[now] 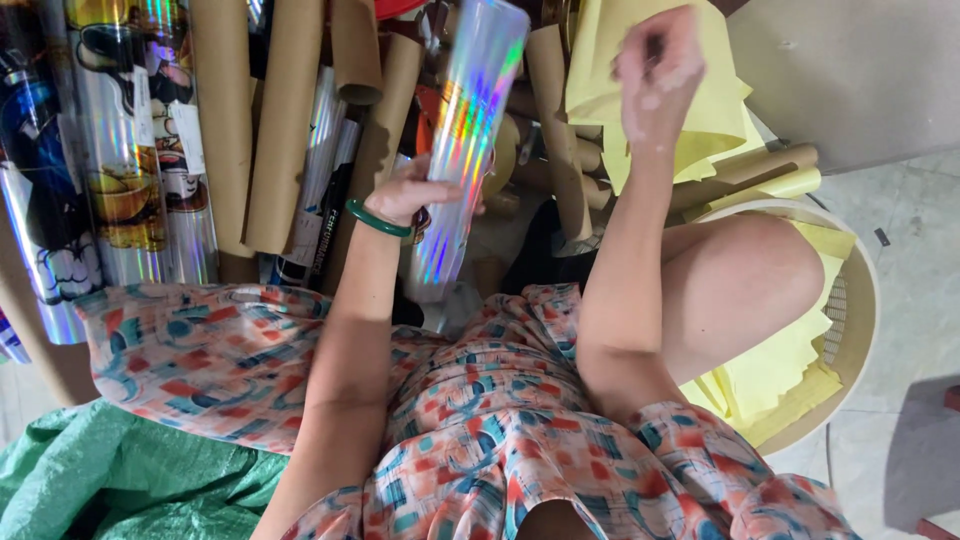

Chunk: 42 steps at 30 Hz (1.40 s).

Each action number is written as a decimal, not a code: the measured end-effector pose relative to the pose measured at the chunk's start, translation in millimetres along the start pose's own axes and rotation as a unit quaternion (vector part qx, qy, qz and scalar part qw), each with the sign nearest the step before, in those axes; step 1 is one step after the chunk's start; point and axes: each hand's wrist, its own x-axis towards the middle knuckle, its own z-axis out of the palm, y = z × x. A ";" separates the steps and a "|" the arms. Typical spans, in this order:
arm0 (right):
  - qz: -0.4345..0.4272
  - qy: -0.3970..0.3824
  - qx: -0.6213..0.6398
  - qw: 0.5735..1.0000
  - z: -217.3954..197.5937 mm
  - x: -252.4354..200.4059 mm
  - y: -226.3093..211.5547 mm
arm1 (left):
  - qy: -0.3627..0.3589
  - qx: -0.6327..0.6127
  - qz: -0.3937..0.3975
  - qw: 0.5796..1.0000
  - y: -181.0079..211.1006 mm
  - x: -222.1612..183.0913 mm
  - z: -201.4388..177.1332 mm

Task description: The person is wrapping cardboard tubes with shiny vinyl rolls and applying tape and stickers.

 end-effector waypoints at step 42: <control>0.271 -0.182 0.535 0.779 4.0 -104.2 -97.6 | 0.283 -0.169 0.342 0.880 95.1 115.7 26.6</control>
